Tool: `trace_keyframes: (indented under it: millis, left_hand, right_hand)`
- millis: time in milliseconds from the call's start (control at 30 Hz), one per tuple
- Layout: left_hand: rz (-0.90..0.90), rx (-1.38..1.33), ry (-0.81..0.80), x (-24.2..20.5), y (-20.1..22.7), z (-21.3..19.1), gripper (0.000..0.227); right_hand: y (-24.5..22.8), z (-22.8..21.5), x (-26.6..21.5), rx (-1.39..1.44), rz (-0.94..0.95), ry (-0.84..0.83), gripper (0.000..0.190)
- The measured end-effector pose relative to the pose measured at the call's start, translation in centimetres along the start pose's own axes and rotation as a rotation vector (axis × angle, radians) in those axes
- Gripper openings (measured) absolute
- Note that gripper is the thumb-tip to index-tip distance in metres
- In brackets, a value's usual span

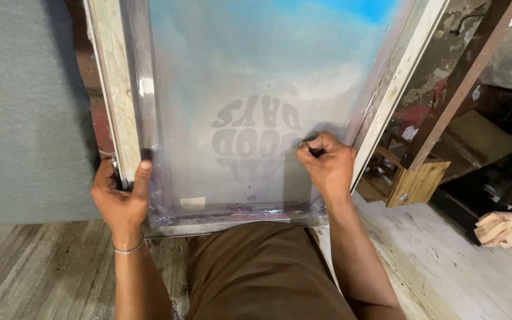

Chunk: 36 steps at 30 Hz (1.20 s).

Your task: The person adjusts a screen printing frame on a workbench, using a small tool to tighten a clamp at the top. They then measure a nearby grey board with a metal ruler and return to the frame to make further adjustments.

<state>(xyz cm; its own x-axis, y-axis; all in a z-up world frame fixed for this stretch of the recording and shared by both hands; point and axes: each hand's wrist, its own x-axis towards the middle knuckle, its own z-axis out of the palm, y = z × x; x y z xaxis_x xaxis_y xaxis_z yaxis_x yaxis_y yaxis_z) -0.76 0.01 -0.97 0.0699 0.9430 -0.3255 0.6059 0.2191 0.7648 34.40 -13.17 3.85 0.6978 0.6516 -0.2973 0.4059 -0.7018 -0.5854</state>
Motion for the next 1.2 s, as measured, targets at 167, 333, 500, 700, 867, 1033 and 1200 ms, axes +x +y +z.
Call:
trace_keyframes:
  millis: [167,333,500,700,867,1033,1200]
  left_hand:
    - [-0.006,-0.023,0.011,-0.1,0.5,0.1,0.033]
    - [0.007,-0.002,0.016,0.0,0.1,0.3,0.037]
    - [0.020,0.000,-0.001,0.1,1.6,0.3,0.035]
    - [0.029,-0.021,0.018,0.1,0.9,0.4,0.036]
    - [0.030,-0.025,0.025,-0.1,0.8,0.2,0.039]
    - [0.027,-0.033,0.020,0.1,2.2,0.2,0.037]
    - [0.018,-0.051,0.033,0.1,3.8,0.0,0.036]
  right_hand:
    - [0.5,0.1,-0.3,-0.006,-0.018,0.003,0.014]
    - [-0.1,0.1,-0.1,0.023,0.012,-0.004,0.014]
    - [0.9,-0.1,-0.4,0.009,0.031,-0.013,0.013]
    - [1.2,0.0,-0.2,0.028,0.033,-0.018,0.013]
    - [1.5,0.2,0.0,0.024,0.029,-0.025,0.013]
    - [1.2,0.2,-0.4,0.006,0.057,-0.022,0.012]
    - [0.8,-0.2,-0.2,0.016,0.065,-0.024,0.010]
